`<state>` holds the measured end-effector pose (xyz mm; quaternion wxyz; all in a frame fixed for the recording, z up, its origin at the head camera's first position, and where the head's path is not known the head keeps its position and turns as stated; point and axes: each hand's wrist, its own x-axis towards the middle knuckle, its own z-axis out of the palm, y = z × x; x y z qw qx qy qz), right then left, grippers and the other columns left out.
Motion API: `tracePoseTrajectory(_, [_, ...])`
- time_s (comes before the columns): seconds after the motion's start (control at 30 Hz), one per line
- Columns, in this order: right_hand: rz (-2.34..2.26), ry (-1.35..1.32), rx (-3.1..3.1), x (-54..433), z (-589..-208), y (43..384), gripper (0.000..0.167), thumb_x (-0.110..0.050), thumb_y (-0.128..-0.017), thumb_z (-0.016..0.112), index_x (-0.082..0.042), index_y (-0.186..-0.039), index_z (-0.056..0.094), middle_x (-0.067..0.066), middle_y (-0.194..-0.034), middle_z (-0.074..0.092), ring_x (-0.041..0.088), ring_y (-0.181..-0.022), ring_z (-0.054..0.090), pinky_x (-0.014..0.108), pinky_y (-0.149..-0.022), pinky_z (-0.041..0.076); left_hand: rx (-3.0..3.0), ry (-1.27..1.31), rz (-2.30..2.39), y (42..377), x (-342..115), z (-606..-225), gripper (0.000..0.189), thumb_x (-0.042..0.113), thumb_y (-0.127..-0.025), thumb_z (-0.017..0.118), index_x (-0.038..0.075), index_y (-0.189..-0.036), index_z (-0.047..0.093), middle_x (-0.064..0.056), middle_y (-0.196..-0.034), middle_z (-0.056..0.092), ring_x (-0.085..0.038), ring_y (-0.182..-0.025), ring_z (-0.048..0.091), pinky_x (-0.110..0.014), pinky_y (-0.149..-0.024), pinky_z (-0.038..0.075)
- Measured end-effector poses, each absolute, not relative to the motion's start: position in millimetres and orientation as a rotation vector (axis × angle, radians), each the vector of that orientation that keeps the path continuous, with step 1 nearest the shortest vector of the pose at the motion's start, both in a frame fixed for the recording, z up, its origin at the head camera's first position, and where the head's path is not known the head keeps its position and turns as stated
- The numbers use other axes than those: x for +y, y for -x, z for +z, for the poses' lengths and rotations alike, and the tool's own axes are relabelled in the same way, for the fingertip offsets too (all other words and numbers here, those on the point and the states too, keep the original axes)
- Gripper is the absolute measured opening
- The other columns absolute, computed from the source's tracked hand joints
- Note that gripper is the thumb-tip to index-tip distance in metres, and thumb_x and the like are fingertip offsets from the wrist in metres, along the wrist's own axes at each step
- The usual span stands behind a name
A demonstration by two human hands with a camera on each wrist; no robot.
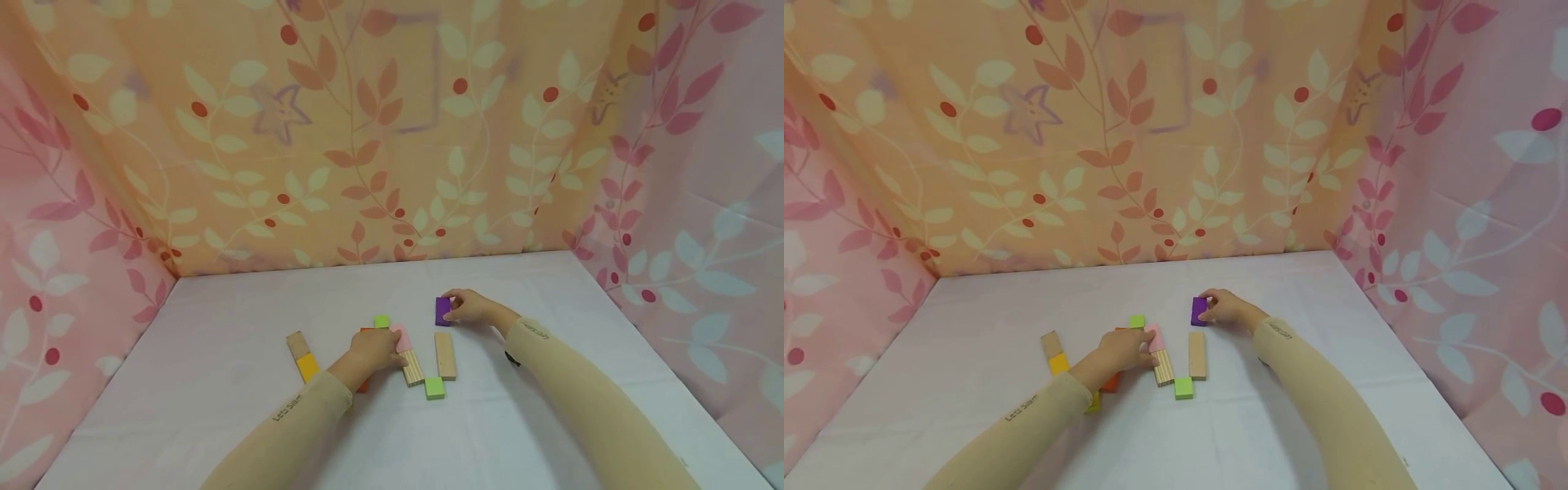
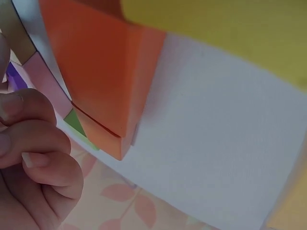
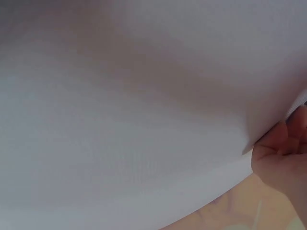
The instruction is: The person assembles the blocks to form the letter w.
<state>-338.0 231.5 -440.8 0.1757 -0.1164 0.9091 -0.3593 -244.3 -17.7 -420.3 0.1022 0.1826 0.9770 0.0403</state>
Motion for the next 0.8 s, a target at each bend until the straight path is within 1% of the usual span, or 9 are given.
tracePoseTrajectory(0.07, [-1.088, 0.33, 2.57, 229.9, -441.3, 336.4, 0.052, -0.01, -0.085, 0.075, -0.001, -0.13, 0.052, 0.016, -0.11, 0.056, 0.029, -0.101, 0.051, 0.041, -0.089, 0.043, 2.884, -0.545, 0.12, 245.1, -17.7, -420.7, 0.056, 0.048, -0.08, 0.076, 0.019, -0.127, 0.065, -0.001, -0.101, 0.071, -0.019, -0.089, 0.064, -0.04, -0.07, 0.051])
tracePoseTrajectory(0.13, [-1.146, 0.337, 2.575, 228.2, -441.3, 334.5, 0.052, -0.007, -0.082, 0.076, 0.001, -0.127, 0.052, 0.016, -0.108, 0.057, 0.027, -0.098, 0.053, 0.038, -0.087, 0.045, 2.883, -0.545, 0.125, 246.0, -18.0, -421.4, 0.051, 0.048, -0.08, 0.076, 0.019, -0.121, 0.066, 0.0, -0.096, 0.07, -0.018, -0.087, 0.064, -0.04, -0.069, 0.05])
tracePoseTrajectory(0.2, [-1.252, 0.294, 2.532, 224.5, -435.8, 328.8, 0.051, -0.002, -0.082, 0.074, 0.005, -0.127, 0.05, 0.015, -0.102, 0.058, 0.023, -0.09, 0.054, 0.034, -0.079, 0.047, 2.881, -0.539, 0.123, 246.7, -18.0, -421.9, 0.05, 0.049, -0.08, 0.076, 0.02, -0.119, 0.066, 0.0, -0.095, 0.07, -0.019, -0.087, 0.064, -0.039, -0.068, 0.05])
tracePoseTrajectory(0.3, [-1.413, 0.239, 2.435, 222.7, -435.2, 326.0, 0.051, 0.001, -0.085, 0.069, 0.011, -0.13, 0.047, 0.012, -0.094, 0.059, 0.016, -0.078, 0.056, 0.027, -0.067, 0.048, 2.872, -0.528, 0.134, 246.9, -17.7, -421.0, 0.052, 0.049, -0.08, 0.076, 0.02, -0.122, 0.066, -0.001, -0.1, 0.07, -0.019, -0.088, 0.064, -0.039, -0.069, 0.05])
tracePoseTrajectory(0.37, [-1.512, 0.2, 2.35, 221.3, -434.2, 324.0, 0.05, 0.003, -0.088, 0.065, 0.013, -0.133, 0.045, 0.012, -0.094, 0.059, 0.014, -0.075, 0.057, 0.026, -0.065, 0.049, 2.866, -0.524, 0.134, 246.5, -17.3, -419.8, 0.055, 0.049, -0.08, 0.076, 0.02, -0.125, 0.065, -0.002, -0.104, 0.07, -0.02, -0.089, 0.064, -0.04, -0.071, 0.05])
tracePoseTrajectory(0.47, [-1.558, 0.187, 2.283, 221.3, -436.7, 324.9, 0.05, 0.004, -0.089, 0.063, 0.013, -0.134, 0.045, 0.013, -0.096, 0.058, 0.014, -0.077, 0.057, 0.026, -0.066, 0.051, 2.86, -0.52, 0.138, 245.8, -16.4, -418.4, 0.054, 0.049, -0.08, 0.075, 0.02, -0.125, 0.064, -0.003, -0.107, 0.07, -0.021, -0.091, 0.064, -0.041, -0.073, 0.05])
tracePoseTrajectory(0.6, [-1.488, 0.189, 2.298, 220.4, -435.2, 323.6, 0.051, 0.005, -0.088, 0.064, 0.01, -0.135, 0.046, 0.013, -0.098, 0.052, 0.016, -0.079, 0.053, 0.025, -0.067, 0.049, 2.856, -0.513, 0.128, 246.0, -16.0, -418.4, 0.056, 0.049, -0.081, 0.075, 0.021, -0.127, 0.064, -0.003, -0.111, 0.069, -0.022, -0.094, 0.064, -0.042, -0.075, 0.051])
tracePoseTrajectory(0.7, [-1.351, 0.195, 2.387, 220.6, -436.1, 324.7, 0.05, 0.001, -0.088, 0.067, 0.007, -0.134, 0.049, 0.012, -0.1, 0.051, 0.017, -0.079, 0.05, 0.025, -0.065, 0.046, 2.86, -0.516, 0.135, 246.3, -16.5, -419.2, 0.054, 0.05, -0.08, 0.075, 0.02, -0.125, 0.065, -0.003, -0.11, 0.069, -0.022, -0.093, 0.064, -0.042, -0.075, 0.051])
tracePoseTrajectory(0.8, [-1.223, 0.203, 2.463, 221.5, -437.6, 326.8, 0.049, -0.004, -0.087, 0.069, 0.005, -0.132, 0.053, 0.013, -0.1, 0.052, 0.019, -0.082, 0.049, 0.026, -0.066, 0.043, 2.865, -0.519, 0.152, 246.6, -17.3, -420.1, 0.05, 0.048, -0.08, 0.077, 0.019, -0.118, 0.066, -0.002, -0.104, 0.07, -0.021, -0.091, 0.064, -0.042, -0.073, 0.051])
